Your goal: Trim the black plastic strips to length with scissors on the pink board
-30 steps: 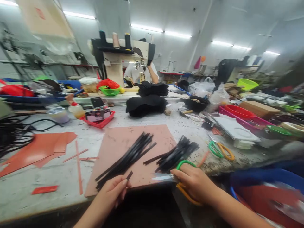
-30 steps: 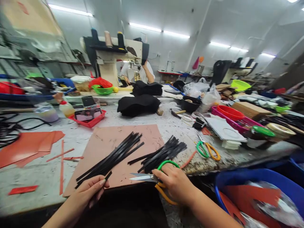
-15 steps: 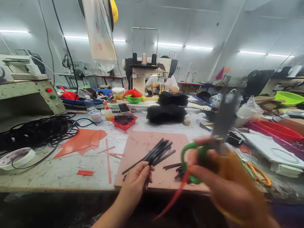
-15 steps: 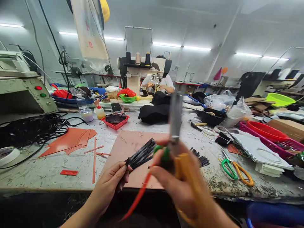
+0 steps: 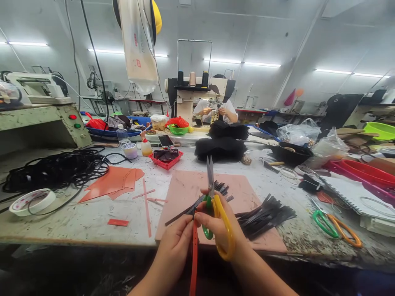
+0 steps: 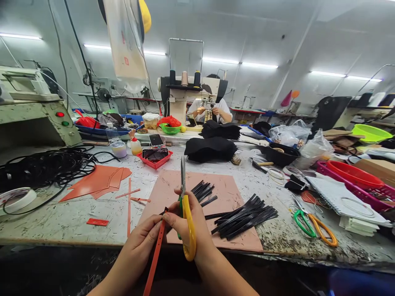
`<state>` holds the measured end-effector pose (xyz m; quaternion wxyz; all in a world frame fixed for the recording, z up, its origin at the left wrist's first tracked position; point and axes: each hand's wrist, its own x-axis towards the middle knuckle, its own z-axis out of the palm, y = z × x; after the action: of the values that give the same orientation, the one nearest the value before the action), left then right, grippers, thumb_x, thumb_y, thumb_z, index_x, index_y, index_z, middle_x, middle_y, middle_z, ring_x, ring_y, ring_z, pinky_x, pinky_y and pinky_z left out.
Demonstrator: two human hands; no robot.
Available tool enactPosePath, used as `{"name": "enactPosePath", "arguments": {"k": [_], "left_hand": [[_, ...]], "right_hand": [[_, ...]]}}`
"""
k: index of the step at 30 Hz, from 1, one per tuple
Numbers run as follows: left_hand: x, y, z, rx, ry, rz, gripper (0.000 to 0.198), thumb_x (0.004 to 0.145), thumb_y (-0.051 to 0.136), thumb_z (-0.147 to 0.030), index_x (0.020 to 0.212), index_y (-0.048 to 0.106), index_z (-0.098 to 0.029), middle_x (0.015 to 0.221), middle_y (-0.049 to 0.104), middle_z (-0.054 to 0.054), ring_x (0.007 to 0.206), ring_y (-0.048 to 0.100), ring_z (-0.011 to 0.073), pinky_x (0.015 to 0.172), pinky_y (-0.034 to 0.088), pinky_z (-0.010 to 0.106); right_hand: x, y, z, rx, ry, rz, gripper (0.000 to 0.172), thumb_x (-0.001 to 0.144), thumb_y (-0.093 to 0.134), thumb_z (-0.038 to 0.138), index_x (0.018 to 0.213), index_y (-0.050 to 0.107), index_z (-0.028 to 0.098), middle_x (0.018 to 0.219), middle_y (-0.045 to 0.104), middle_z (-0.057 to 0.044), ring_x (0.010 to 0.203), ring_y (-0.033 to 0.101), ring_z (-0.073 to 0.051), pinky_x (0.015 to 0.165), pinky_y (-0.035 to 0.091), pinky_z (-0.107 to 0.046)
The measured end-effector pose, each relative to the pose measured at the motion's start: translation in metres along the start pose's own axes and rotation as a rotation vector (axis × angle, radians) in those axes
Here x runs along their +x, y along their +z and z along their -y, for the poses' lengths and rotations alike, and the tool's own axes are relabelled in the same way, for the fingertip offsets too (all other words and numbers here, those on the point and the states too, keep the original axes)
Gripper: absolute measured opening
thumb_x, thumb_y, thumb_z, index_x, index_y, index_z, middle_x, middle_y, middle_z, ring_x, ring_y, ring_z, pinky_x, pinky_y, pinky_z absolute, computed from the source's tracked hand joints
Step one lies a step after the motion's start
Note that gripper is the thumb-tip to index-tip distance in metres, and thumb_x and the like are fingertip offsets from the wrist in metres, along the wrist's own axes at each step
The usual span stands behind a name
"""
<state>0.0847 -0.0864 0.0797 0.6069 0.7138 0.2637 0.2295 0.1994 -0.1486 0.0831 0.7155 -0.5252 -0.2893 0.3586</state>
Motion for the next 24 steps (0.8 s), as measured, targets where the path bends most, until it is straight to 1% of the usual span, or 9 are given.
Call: {"name": "enactPosePath", "arguments": {"k": [2, 4, 6, 10, 12, 14, 17, 20, 24], "left_hand": [[0.002, 0.0, -0.001, 0.005, -0.001, 0.009, 0.028, 0.082, 0.044, -0.041, 0.075, 0.059, -0.019, 0.066, 0.055, 0.0, 0.065, 0.048, 0.0174, 0.064, 0.039, 0.026], [0.003, 0.001, -0.001, -0.006, -0.021, 0.014, 0.03, 0.081, 0.044, -0.043, 0.072, 0.058, -0.019, 0.061, 0.051, -0.001, 0.061, 0.045, 0.0162, 0.06, 0.037, 0.026], [0.005, 0.001, -0.002, -0.025, -0.037, 0.014, 0.031, 0.081, 0.044, -0.045, 0.071, 0.056, -0.019, 0.059, 0.048, -0.001, 0.059, 0.043, 0.0154, 0.059, 0.036, 0.025], [0.008, 0.0, -0.002, -0.086, -0.029, 0.015, 0.032, 0.082, 0.044, -0.045, 0.069, 0.055, -0.019, 0.061, 0.048, -0.001, 0.063, 0.043, 0.0153, 0.061, 0.036, 0.025], [0.01, -0.001, -0.001, -0.13, -0.003, 0.038, 0.033, 0.082, 0.045, -0.048, 0.072, 0.058, -0.018, 0.062, 0.049, -0.001, 0.065, 0.045, 0.0159, 0.062, 0.038, 0.025], [0.013, -0.001, 0.0, -0.135, 0.029, 0.051, 0.034, 0.079, 0.05, -0.05, 0.074, 0.06, -0.018, 0.064, 0.05, -0.001, 0.065, 0.045, 0.0158, 0.062, 0.038, 0.025], [0.016, -0.001, 0.0, -0.086, 0.047, 0.04, 0.036, 0.077, 0.054, -0.051, 0.069, 0.058, -0.017, 0.062, 0.048, -0.001, 0.061, 0.043, 0.0142, 0.06, 0.036, 0.024], [0.018, 0.0, -0.001, -0.069, 0.053, 0.029, 0.038, 0.079, 0.052, -0.052, 0.064, 0.056, -0.017, 0.059, 0.046, -0.001, 0.058, 0.042, 0.0134, 0.056, 0.035, 0.024], [0.02, 0.002, -0.003, -0.08, 0.051, 0.027, 0.039, 0.078, 0.052, -0.053, 0.068, 0.059, -0.016, 0.058, 0.046, -0.001, 0.057, 0.041, 0.013, 0.054, 0.035, 0.023]], "right_hand": [[0.001, -0.001, 0.0, -0.023, -0.004, 0.021, 0.049, 0.058, 0.067, 0.02, 0.103, 0.048, 0.021, 0.072, 0.054, 0.005, 0.059, 0.054, -0.011, 0.05, 0.043, -0.021], [0.0, -0.001, 0.001, -0.058, -0.041, 0.032, 0.044, 0.061, 0.064, 0.02, 0.102, 0.049, 0.021, 0.071, 0.052, 0.005, 0.058, 0.054, -0.011, 0.049, 0.042, -0.021], [-0.002, -0.001, 0.002, -0.093, -0.109, 0.027, 0.039, 0.064, 0.062, 0.02, 0.1, 0.049, 0.022, 0.07, 0.051, 0.005, 0.058, 0.053, -0.01, 0.05, 0.043, -0.021], [-0.003, 0.0, 0.006, -0.154, -0.236, 0.02, 0.035, 0.068, 0.061, 0.019, 0.101, 0.049, 0.022, 0.072, 0.053, 0.004, 0.06, 0.055, -0.011, 0.056, 0.048, -0.024], [-0.002, -0.001, 0.007, -0.156, -0.246, 0.019, 0.034, 0.07, 0.06, 0.018, 0.102, 0.049, 0.022, 0.072, 0.054, 0.004, 0.06, 0.055, -0.011, 0.055, 0.048, -0.023], [0.001, -0.002, 0.008, -0.135, -0.243, 0.016, 0.034, 0.07, 0.06, 0.018, 0.102, 0.05, 0.023, 0.073, 0.053, 0.004, 0.059, 0.054, -0.011, 0.051, 0.045, -0.021], [0.004, -0.003, 0.007, -0.112, -0.257, 0.018, 0.034, 0.071, 0.061, 0.019, 0.103, 0.05, 0.023, 0.073, 0.054, 0.004, 0.058, 0.055, -0.011, 0.048, 0.043, -0.021], [0.006, -0.003, 0.006, -0.117, -0.294, 0.012, 0.033, 0.071, 0.061, 0.019, 0.102, 0.05, 0.023, 0.073, 0.055, 0.003, 0.061, 0.056, -0.012, 0.053, 0.046, -0.023], [0.005, -0.005, 0.006, -0.141, -0.322, 0.001, 0.033, 0.072, 0.06, 0.019, 0.103, 0.051, 0.023, 0.074, 0.056, 0.003, 0.065, 0.057, -0.013, 0.06, 0.049, -0.025]]}}
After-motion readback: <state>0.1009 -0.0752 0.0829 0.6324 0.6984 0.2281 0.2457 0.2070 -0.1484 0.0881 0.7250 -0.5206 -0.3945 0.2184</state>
